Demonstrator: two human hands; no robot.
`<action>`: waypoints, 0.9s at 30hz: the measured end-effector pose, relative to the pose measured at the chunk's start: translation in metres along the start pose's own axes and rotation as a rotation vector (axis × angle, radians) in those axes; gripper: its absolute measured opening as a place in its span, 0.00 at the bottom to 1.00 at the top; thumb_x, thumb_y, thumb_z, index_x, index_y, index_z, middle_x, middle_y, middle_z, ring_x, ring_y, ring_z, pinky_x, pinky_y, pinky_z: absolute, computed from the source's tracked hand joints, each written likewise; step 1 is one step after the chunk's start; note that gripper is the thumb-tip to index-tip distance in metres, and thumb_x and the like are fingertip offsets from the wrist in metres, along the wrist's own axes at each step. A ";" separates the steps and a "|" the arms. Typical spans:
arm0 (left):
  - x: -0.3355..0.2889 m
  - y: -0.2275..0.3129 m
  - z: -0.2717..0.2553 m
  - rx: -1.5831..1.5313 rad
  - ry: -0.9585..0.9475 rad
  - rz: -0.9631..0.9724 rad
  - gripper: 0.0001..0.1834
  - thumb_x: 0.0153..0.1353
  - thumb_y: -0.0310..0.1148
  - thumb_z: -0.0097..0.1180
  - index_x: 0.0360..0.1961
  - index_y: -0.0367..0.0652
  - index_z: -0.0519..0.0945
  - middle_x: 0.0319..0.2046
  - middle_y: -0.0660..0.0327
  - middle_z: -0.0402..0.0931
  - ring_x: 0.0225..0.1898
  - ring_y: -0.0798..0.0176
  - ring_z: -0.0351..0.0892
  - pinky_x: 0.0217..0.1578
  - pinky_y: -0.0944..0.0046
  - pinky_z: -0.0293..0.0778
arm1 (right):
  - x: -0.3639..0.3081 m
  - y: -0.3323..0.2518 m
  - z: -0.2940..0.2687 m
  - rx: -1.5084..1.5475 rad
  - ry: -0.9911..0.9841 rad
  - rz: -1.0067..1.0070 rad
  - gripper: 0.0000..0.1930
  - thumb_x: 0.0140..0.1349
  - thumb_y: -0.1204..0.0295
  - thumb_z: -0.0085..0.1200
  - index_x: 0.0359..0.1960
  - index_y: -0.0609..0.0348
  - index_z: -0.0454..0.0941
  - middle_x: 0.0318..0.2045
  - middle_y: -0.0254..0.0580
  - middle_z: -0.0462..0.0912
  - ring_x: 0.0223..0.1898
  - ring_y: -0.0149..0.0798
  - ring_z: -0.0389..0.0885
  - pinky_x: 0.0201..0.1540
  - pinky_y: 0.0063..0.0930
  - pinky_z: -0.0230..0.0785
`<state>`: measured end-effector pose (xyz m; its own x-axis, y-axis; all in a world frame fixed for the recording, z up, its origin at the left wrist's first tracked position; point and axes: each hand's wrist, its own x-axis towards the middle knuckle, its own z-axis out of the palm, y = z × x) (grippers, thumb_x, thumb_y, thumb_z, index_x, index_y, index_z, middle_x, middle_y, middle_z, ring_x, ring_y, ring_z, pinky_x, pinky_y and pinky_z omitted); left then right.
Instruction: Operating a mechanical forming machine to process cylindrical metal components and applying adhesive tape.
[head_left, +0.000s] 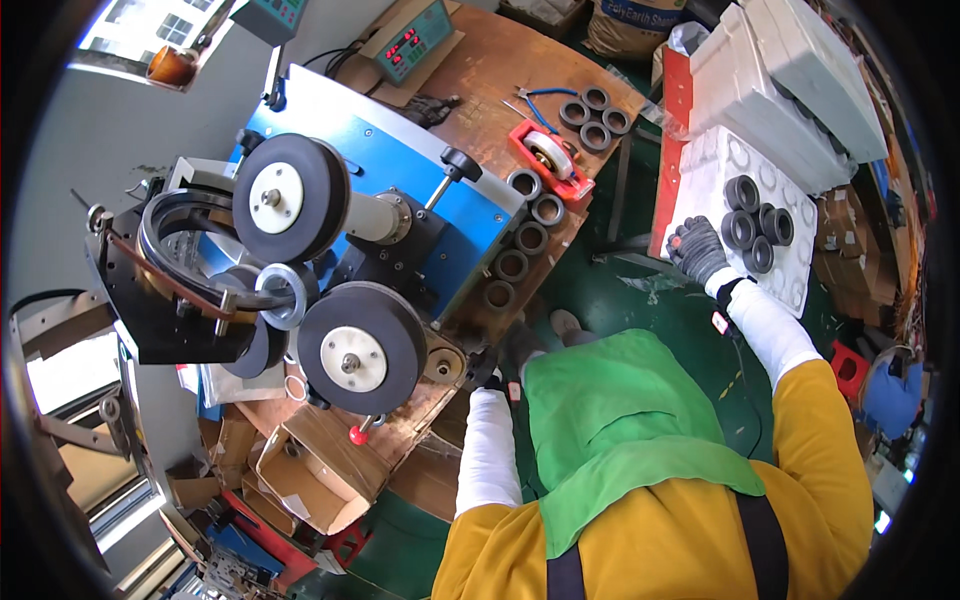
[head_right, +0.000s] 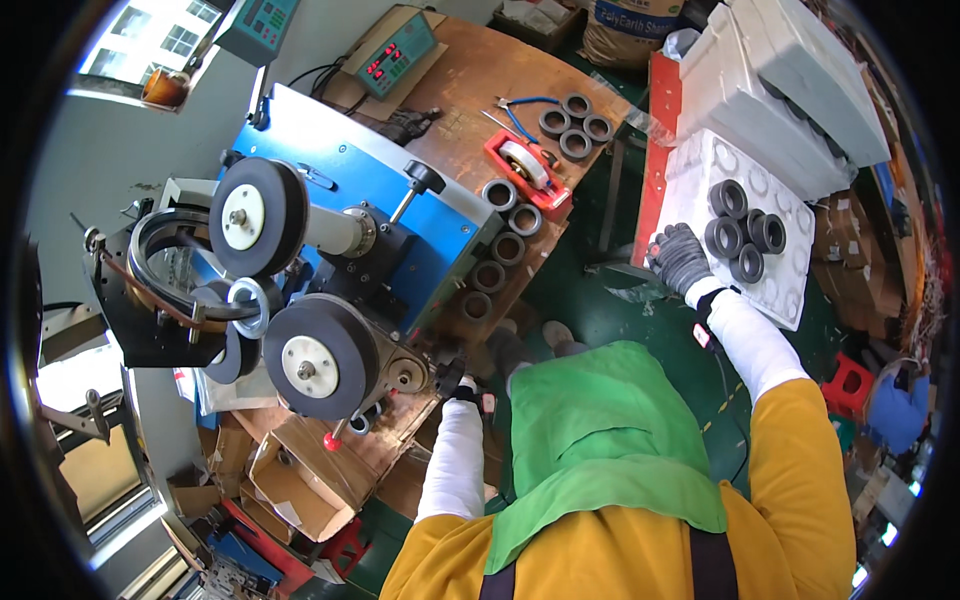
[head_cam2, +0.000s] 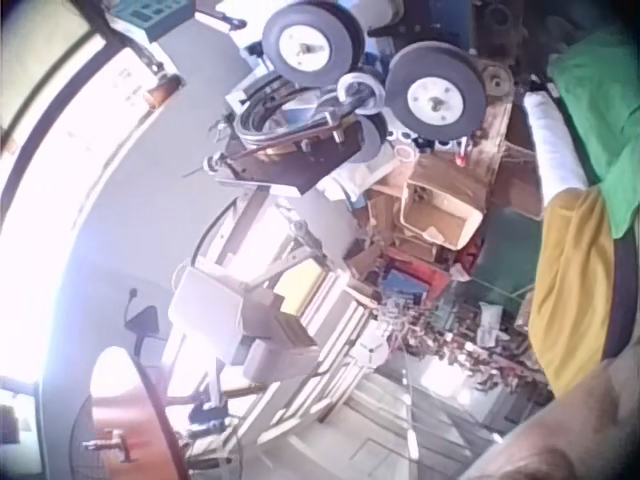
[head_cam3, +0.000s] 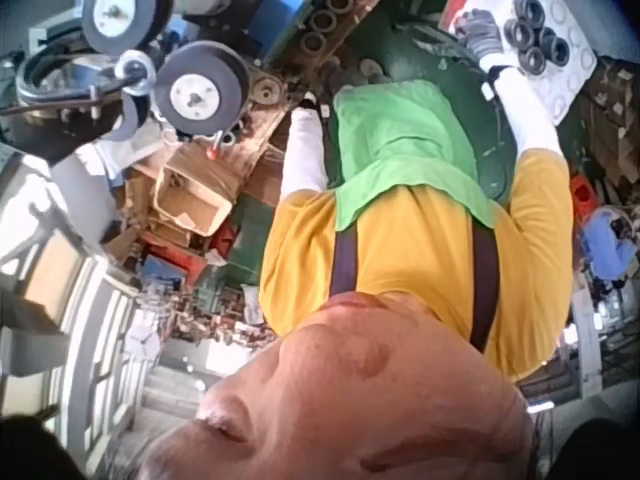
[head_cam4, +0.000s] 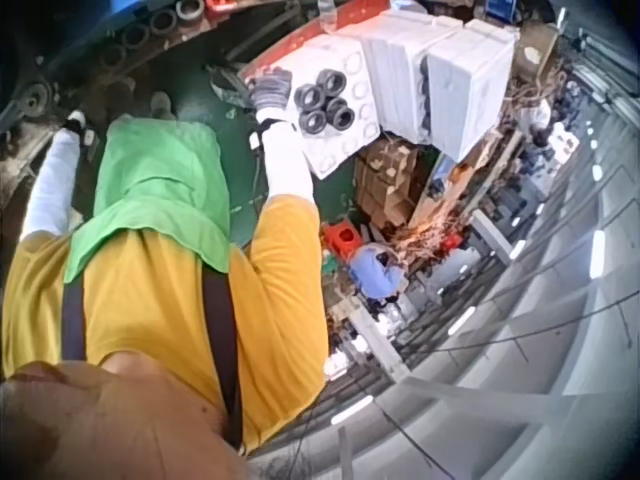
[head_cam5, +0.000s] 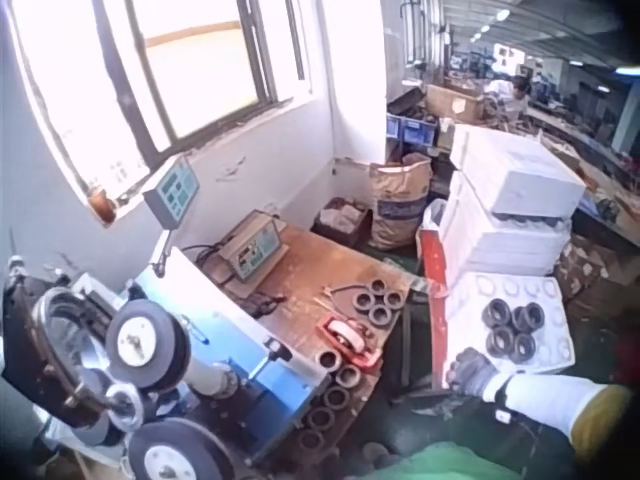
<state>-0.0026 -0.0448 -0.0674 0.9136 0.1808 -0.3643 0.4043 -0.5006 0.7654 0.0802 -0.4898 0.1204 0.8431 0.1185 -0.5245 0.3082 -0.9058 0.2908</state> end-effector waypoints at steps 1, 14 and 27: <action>0.001 0.000 0.001 -0.003 -0.004 0.000 0.16 0.49 0.43 0.55 0.32 0.41 0.75 0.29 0.57 0.75 0.30 0.59 0.73 0.31 0.63 0.68 | 0.001 -0.001 -0.001 -0.008 -0.023 0.006 0.12 0.52 0.60 0.42 0.28 0.48 0.76 0.31 0.35 0.77 0.39 0.35 0.70 0.43 0.33 0.57; 0.006 0.036 -0.007 -0.103 0.078 0.054 0.17 0.46 0.44 0.58 0.27 0.41 0.74 0.26 0.59 0.74 0.27 0.65 0.71 0.29 0.64 0.67 | 0.002 -0.004 -0.005 -0.039 0.036 -0.008 0.12 0.53 0.60 0.41 0.29 0.48 0.77 0.30 0.33 0.77 0.38 0.35 0.71 0.41 0.33 0.58; -0.128 -0.041 -0.109 -0.810 0.393 -0.686 0.15 0.53 0.36 0.54 0.41 0.44 0.72 0.28 0.60 0.75 0.28 0.61 0.75 0.22 0.66 0.68 | -0.002 -0.001 0.014 -0.097 0.068 0.005 0.12 0.52 0.58 0.43 0.31 0.44 0.77 0.31 0.31 0.78 0.40 0.34 0.72 0.40 0.35 0.58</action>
<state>-0.1311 0.0450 0.0051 0.3805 0.5315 -0.7568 0.6043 0.4765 0.6385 0.0722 -0.4943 0.1096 0.8718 0.1441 -0.4682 0.3421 -0.8632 0.3713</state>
